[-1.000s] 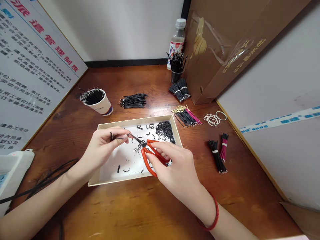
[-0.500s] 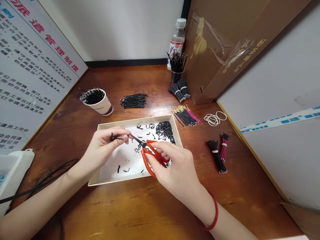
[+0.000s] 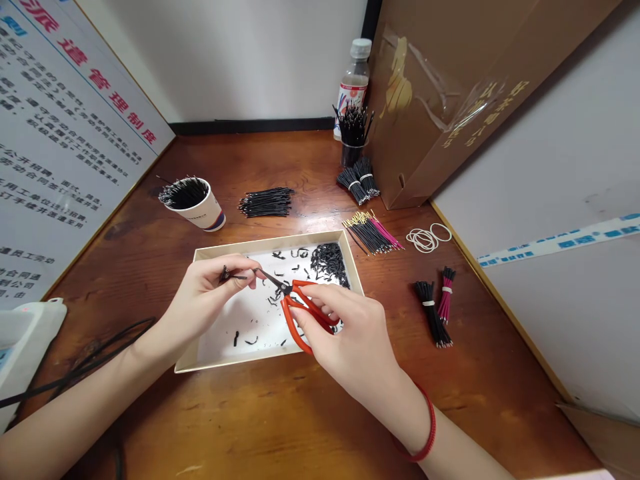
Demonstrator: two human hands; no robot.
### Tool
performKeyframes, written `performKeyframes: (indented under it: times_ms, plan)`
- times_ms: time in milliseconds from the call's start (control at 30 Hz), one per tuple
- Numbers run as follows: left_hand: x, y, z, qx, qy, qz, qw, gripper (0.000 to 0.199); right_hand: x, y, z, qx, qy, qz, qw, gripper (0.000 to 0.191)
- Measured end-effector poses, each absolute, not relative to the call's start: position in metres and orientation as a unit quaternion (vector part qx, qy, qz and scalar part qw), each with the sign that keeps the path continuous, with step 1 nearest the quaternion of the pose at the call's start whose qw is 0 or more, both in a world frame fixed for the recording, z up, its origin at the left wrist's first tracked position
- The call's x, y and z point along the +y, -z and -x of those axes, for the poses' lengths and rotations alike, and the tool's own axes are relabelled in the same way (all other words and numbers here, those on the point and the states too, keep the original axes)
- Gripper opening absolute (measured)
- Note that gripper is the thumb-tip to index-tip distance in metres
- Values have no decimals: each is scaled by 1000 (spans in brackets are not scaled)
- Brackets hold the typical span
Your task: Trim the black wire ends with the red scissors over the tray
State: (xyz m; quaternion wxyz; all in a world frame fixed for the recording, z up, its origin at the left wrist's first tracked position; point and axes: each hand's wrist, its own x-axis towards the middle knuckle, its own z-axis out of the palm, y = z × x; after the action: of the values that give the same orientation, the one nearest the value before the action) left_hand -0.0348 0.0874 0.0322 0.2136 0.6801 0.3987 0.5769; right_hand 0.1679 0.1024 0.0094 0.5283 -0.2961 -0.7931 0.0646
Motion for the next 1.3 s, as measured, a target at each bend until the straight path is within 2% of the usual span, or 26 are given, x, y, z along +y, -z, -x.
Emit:
performKeyframes:
  times_ms: [1300]
  plan:
    - [88,-31,36,400,-555,-697,214,13,101,-10,-167,-787,-60,296,538,11]
